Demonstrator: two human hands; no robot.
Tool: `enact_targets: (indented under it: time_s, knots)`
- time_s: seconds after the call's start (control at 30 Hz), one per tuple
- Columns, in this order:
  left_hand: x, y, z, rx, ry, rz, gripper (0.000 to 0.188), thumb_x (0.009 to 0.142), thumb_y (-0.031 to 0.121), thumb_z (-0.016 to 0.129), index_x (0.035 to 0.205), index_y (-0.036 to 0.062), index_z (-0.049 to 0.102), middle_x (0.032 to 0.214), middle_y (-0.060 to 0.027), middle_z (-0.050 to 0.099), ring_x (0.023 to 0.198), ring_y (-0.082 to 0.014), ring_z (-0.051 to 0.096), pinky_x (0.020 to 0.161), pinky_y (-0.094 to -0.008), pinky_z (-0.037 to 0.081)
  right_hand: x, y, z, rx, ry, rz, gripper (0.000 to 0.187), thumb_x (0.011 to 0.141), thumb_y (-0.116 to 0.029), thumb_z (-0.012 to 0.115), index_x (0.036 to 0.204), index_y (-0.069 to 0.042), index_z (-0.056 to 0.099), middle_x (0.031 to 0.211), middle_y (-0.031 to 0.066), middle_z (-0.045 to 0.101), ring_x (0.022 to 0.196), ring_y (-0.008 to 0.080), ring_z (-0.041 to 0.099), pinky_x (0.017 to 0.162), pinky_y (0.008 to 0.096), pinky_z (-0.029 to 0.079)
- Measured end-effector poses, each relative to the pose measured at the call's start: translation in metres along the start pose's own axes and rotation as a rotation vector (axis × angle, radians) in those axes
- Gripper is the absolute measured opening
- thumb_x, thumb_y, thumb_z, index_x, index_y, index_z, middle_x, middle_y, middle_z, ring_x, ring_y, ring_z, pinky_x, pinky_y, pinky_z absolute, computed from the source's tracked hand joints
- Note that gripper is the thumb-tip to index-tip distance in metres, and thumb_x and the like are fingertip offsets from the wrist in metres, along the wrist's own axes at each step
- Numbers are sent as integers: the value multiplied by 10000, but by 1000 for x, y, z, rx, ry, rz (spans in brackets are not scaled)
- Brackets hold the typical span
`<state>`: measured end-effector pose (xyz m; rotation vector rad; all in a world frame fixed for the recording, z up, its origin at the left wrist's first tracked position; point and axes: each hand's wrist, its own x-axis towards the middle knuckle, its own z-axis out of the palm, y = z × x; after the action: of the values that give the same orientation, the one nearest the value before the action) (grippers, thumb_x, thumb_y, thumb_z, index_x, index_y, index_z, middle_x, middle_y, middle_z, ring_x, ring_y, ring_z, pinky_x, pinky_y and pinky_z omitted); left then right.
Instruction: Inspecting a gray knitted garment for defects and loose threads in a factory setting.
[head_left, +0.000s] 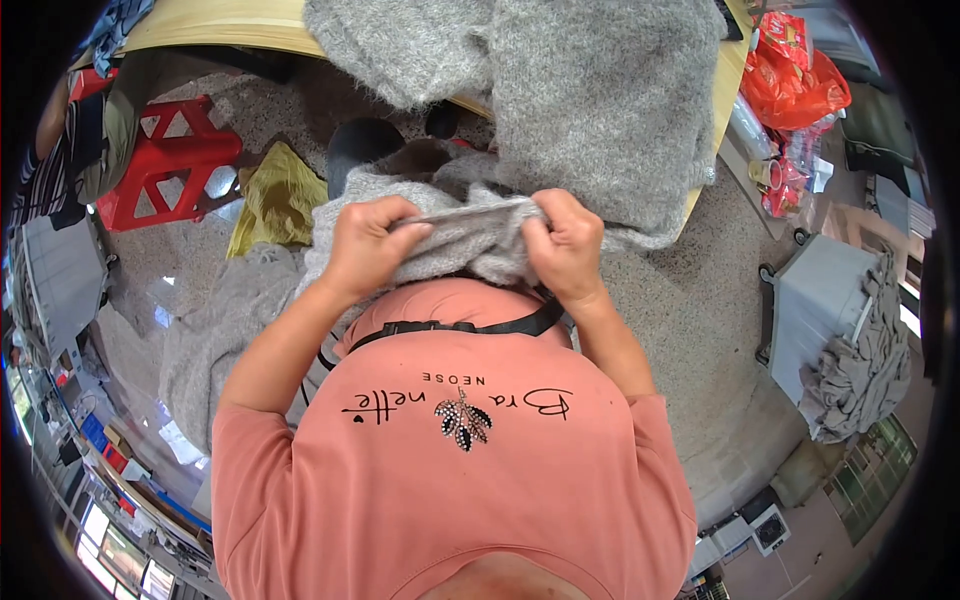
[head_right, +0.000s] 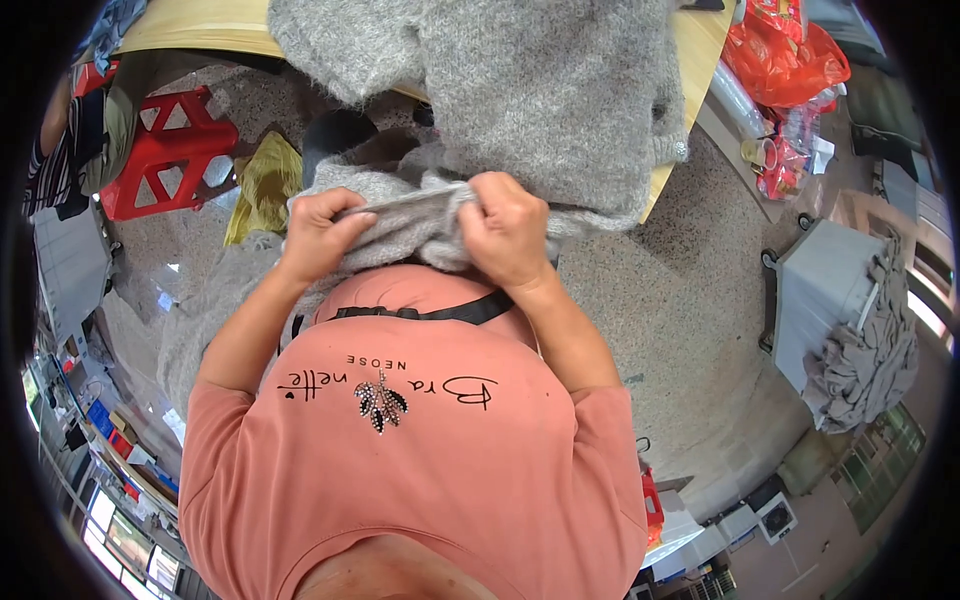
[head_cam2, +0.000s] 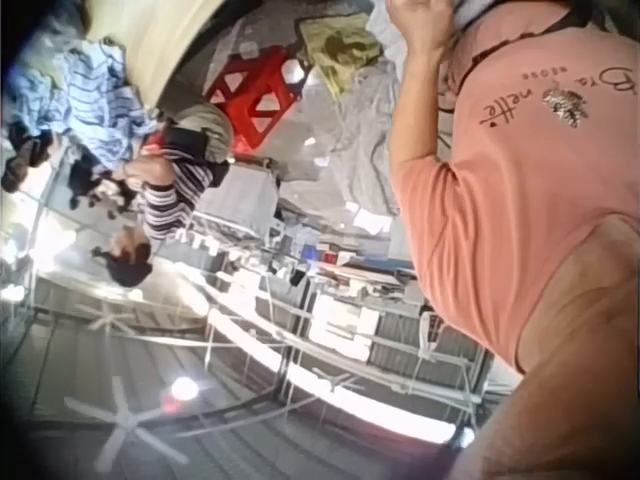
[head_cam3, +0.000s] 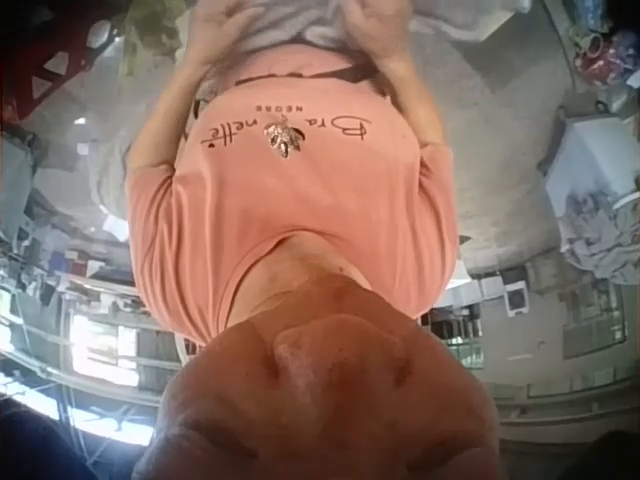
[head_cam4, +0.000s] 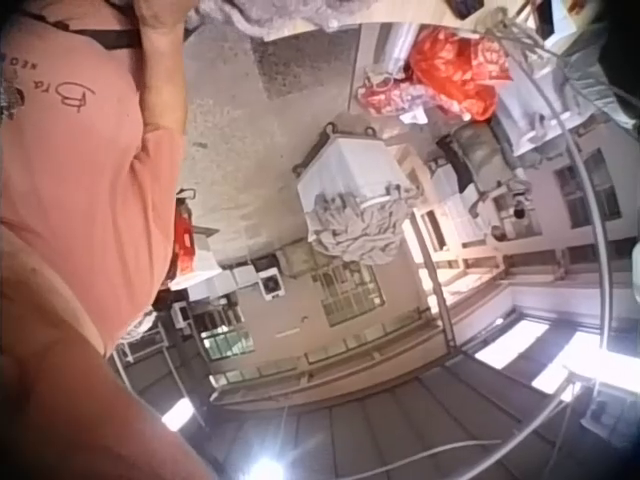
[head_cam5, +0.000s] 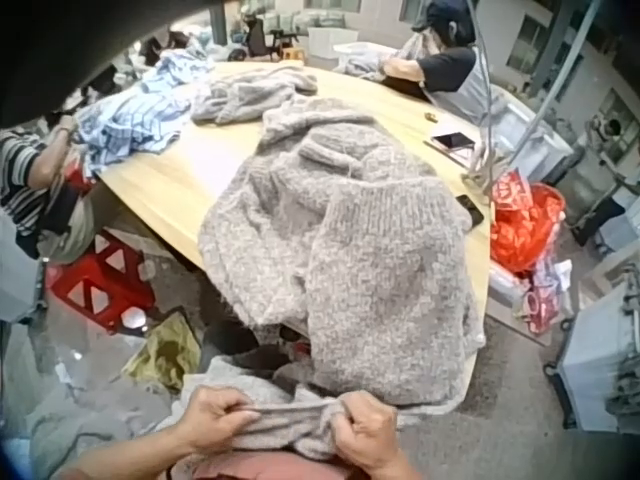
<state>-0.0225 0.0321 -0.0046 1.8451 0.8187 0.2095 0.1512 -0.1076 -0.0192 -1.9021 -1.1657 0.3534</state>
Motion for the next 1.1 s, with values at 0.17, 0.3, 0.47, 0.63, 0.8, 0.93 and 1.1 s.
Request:
enact_targets:
  time_s: [0.17, 0.3, 0.47, 0.63, 0.8, 0.93, 1.1]
  knots:
    - [-2, -2, 1, -151, -72, -65, 83, 718, 54, 683, 764, -5, 647, 641, 3, 600, 602, -37, 496, 539, -209, 400, 1, -5, -1, -9, -124, -182, 92, 682, -89, 614, 731, -26, 569, 727, 96, 577, 732, 299, 577, 711, 418, 428]
    - [-3, 10, 13, -225, -107, 40, 92, 703, 43, 676, 771, -10, 647, 673, 2, 616, 633, -34, 521, 568, -214, 433, 15, -14, 7, 159, -410, -291, 96, 717, -96, 640, 763, -43, 575, 753, 92, 563, 722, 289, 547, 674, 391, 386]
    - [-5, 16, 14, -457, -216, -179, 36, 722, 15, 641, 750, -4, 629, 694, 3, 612, 648, -34, 520, 554, -205, 432, 11, -25, 21, 235, -205, -431, 107, 698, -46, 614, 700, -47, 508, 671, 84, 473, 617, 274, 481, 584, 372, 346]
    - [0, 14, 22, -686, -200, -317, 38, 756, 4, 635, 728, 15, 613, 696, 23, 588, 625, -18, 485, 518, -187, 398, 7, -22, 30, 208, -59, -277, 110, 708, -46, 614, 693, -53, 505, 664, 88, 467, 610, 268, 478, 580, 369, 353]
    - [3, 16, 17, -558, -244, -259, 25, 753, -12, 634, 775, -3, 640, 742, 4, 623, 675, -30, 530, 575, -182, 434, 3, -26, 27, 243, -24, -239, 109, 718, -44, 610, 690, -53, 505, 658, 86, 466, 610, 268, 480, 582, 373, 350]
    - [4, 20, 25, -733, -271, -285, 75, 740, -44, 588, 781, -9, 641, 740, -6, 619, 678, -39, 532, 596, -188, 434, 5, -23, 35, 249, 42, -301, 113, 728, -40, 603, 684, -56, 500, 643, 83, 444, 600, 264, 467, 578, 375, 345]
    - [10, 23, 30, -762, -309, -386, 81, 724, -49, 592, 779, -12, 637, 739, -11, 622, 665, -42, 535, 582, -188, 430, 1, -18, 28, 283, 47, -232, 102, 733, -50, 614, 686, -62, 523, 648, 79, 482, 605, 253, 490, 586, 353, 357]
